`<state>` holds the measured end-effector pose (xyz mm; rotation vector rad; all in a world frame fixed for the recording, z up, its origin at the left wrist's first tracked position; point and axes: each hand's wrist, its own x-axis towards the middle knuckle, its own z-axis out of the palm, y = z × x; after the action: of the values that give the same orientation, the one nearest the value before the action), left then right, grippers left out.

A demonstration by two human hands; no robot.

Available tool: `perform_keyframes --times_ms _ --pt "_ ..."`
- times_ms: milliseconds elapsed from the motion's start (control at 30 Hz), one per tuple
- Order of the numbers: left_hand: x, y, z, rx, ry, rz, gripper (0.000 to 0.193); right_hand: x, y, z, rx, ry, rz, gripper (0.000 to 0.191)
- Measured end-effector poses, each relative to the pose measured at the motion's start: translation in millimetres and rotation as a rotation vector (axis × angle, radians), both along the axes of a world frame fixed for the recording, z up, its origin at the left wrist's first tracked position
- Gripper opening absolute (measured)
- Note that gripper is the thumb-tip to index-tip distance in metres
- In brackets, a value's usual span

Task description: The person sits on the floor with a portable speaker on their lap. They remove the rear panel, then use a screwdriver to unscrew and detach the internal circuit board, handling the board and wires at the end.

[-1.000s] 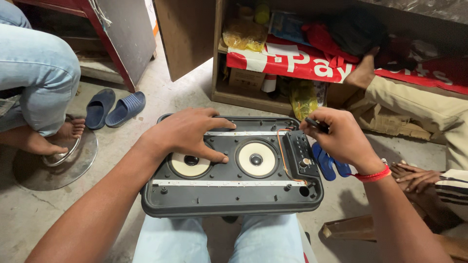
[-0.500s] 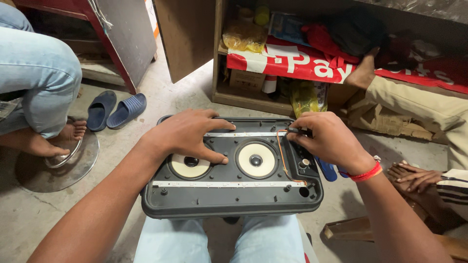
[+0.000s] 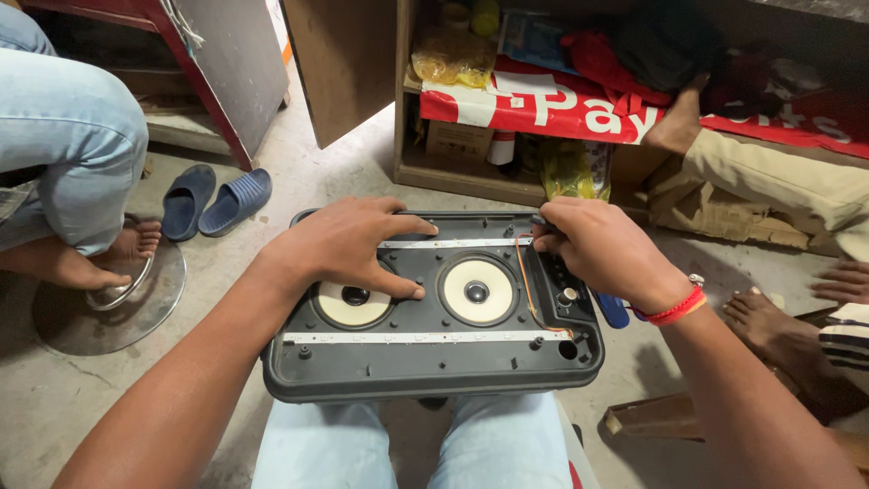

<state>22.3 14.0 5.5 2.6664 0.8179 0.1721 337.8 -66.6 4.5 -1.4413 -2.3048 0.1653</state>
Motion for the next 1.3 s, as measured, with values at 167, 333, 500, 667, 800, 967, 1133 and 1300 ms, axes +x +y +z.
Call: perform_keyframes --times_ms 167,333,500,667,800,967,1133,1300 --pt "-1.0 0.2 -0.3 -0.003 0.001 0.007 0.085 3.9 1.3 0.0 -0.036 0.026 0.089 0.014" --pt "-1.4 0.1 -1.0 0.011 -0.016 -0.007 0.084 6.0 3.4 6.7 -0.193 0.176 0.137 0.013" --pt "-1.3 0.3 -0.4 -0.012 0.001 0.002 0.084 4.0 3.9 14.1 -0.240 0.158 0.129 0.009" --pt "-0.9 -0.1 -0.5 -0.019 -0.001 0.005 0.084 1.6 4.3 18.7 -0.196 0.116 0.105 0.018" --pt "-1.3 0.4 -0.2 -0.024 0.021 0.015 0.084 1.1 6.5 17.2 -0.260 0.045 -0.012 0.019" --pt "-2.1 -0.5 2.9 -0.014 0.018 0.015 0.084 3.7 6.3 11.3 -0.265 0.175 0.032 0.013" --pt "-2.3 -2.6 6.0 -0.044 0.030 0.034 0.082 4.2 4.8 8.6 -0.308 0.238 -0.052 0.015" --pt "-3.0 -1.1 6.2 -0.025 0.005 0.006 0.081 1.9 3.7 8.4 -0.262 0.109 -0.160 0.018"
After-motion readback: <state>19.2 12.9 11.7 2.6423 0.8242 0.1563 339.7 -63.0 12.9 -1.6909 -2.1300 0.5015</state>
